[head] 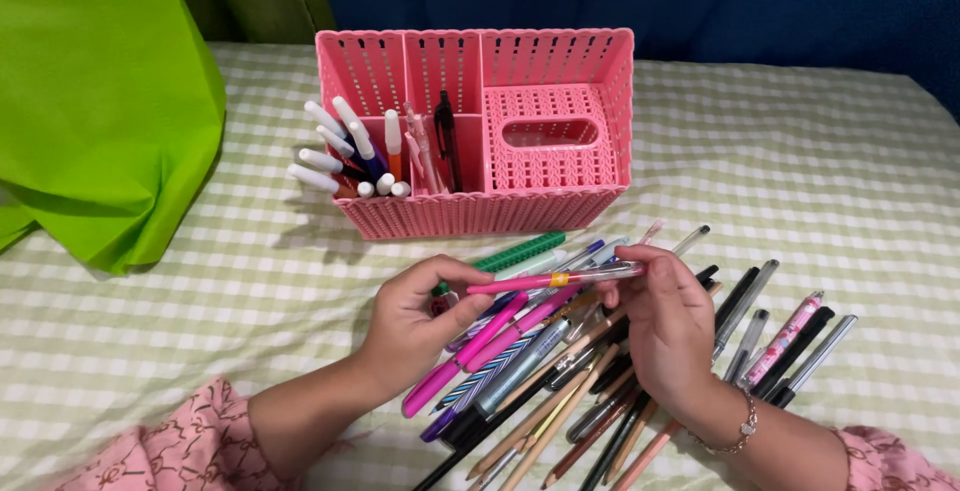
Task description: Sorting various pens, pencils, and markers into a pink plastic desk organizer.
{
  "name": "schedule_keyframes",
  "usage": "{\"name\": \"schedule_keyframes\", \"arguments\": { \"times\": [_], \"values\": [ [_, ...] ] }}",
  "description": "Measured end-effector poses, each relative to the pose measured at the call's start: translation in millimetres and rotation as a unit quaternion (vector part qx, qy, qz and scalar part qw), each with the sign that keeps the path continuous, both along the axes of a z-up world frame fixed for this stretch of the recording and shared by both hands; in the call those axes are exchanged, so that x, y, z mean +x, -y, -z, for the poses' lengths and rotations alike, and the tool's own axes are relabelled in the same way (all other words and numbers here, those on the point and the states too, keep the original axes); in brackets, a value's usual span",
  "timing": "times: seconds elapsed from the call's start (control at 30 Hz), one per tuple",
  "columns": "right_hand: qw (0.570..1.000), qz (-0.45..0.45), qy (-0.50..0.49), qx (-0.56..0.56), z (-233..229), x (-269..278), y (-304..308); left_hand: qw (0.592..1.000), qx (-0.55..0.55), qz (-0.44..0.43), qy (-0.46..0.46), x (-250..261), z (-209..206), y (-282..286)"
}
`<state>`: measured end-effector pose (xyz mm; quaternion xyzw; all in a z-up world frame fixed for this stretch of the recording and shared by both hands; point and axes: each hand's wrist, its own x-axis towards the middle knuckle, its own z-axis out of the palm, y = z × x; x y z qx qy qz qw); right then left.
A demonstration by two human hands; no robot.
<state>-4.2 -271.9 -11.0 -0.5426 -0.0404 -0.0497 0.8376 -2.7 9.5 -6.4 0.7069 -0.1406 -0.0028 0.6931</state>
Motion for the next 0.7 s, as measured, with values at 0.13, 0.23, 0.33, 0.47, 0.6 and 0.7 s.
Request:
{"name": "schedule_keyframes", "arguments": {
  "times": [0.13,0.23,0.33,0.47,0.6,0.7],
  "values": [
    [1.000,0.009,0.002,-0.029,0.7,-2.8,-0.5,1.000,-0.022,0.009,0.007,0.2,2.0,-1.9],
    [0.999,0.016,-0.010,-0.049,2.5,-4.1,0.4,0.999,-0.018,0.021,0.025,0.6,5.8,-3.7],
    [0.998,0.013,-0.003,-0.053,4.9,-5.0,1.5,0.999,-0.018,0.026,0.035,1.0,6.4,-4.3],
    [0.999,-0.006,0.029,-0.038,0.7,-6.8,-0.2,0.999,-0.002,0.016,0.031,0.4,0.7,-2.6],
    [0.998,-0.015,0.049,-0.037,-5.1,-6.8,-4.0,0.998,-0.009,0.016,0.054,0.0,-5.9,-0.9],
    [0.998,-0.009,0.038,-0.044,-2.0,-5.9,-2.7,0.990,0.017,0.000,0.142,2.1,-10.4,-1.4]
  ]
}}
